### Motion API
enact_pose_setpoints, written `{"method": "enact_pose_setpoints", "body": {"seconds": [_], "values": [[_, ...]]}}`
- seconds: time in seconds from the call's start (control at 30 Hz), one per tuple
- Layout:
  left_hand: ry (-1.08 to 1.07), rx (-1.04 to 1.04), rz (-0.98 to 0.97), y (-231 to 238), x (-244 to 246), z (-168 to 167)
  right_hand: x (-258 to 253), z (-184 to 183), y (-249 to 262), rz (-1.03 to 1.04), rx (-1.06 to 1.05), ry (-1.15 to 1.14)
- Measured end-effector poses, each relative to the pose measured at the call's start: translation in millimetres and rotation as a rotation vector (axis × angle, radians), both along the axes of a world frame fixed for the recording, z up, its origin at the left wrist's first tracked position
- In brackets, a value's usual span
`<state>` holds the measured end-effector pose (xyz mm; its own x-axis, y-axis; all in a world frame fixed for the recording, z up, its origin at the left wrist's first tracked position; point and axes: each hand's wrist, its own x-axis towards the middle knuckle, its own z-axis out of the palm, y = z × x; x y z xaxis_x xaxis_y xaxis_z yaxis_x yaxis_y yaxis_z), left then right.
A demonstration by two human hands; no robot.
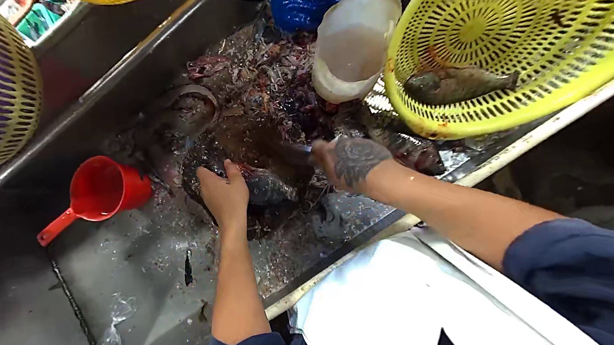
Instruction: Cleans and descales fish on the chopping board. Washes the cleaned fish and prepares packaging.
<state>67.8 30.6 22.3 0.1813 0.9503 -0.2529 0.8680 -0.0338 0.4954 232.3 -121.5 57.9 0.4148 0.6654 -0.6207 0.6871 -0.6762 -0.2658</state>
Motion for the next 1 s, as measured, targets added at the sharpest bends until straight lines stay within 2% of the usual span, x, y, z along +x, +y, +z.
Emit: {"method": "enact_pose_setpoints", "body": {"seconds": [0.07, 0.13, 0.2, 0.27, 0.33, 0.4, 0.43, 0.5, 0.63, 0.77, 0.83, 0.93, 1.0], "values": [[-0.066, 0.035, 0.017, 2.8, -7.4, -2.1, 8.1, 5.7, 7.6, -0.08, 0.03, -0.069], [-0.117, 0.034, 0.023, 8.6, -14.2, -5.9, 7.6, 2.3, 5.5, 0.021, 0.113, 0.075], [-0.184, -0.021, 0.022, 14.7, -16.5, -11.2, 11.2, -24.4, 1.8, 0.129, 0.137, 0.142], [-0.332, -0.074, 0.072, 18.0, -18.5, -18.1, 26.2, -45.0, 4.0, -0.005, 0.203, 0.016], [-0.504, -0.071, 0.164, 18.8, -22.8, -25.5, 34.4, -26.1, 14.6, -0.184, 0.107, -0.097], [-0.576, -0.029, 0.256, 19.2, -30.6, -31.9, 23.2, -19.3, 12.0, -0.181, 0.11, -0.079], [-0.578, 0.02, 0.27, 19.8, -33.1, -34.2, 17.3, -25.2, 4.9, -0.115, 0.169, -0.033], [-0.538, 0.157, 0.21, 18.8, -36.8, -34.7, 17.6, -25.8, -1.3, -0.031, 0.143, 0.058], [-0.3, 0.301, -0.128, 15.1, -61.0, -30.9, 33.0, -23.7, -10.2, -0.313, 0.095, -0.018], [-0.105, 0.183, -0.261, 6.9, -85.2, -21.3, 45.9, -50.8, -55.7, -0.415, 0.318, 0.18], [-0.086, 0.148, -0.286, 3.6, -89.4, -16.7, 56.4, -60.1, -73.2, -0.351, 0.38, 0.125], [-0.098, 0.089, -0.343, -4.8, -92.0, -17.9, 57.0, -47.7, -80.4, -0.186, 0.201, -0.016], [-0.116, 0.044, -0.381, -6.5, -93.7, -19.2, 53.1, -56.1, -82.6, -0.142, 0.187, -0.117]]}}
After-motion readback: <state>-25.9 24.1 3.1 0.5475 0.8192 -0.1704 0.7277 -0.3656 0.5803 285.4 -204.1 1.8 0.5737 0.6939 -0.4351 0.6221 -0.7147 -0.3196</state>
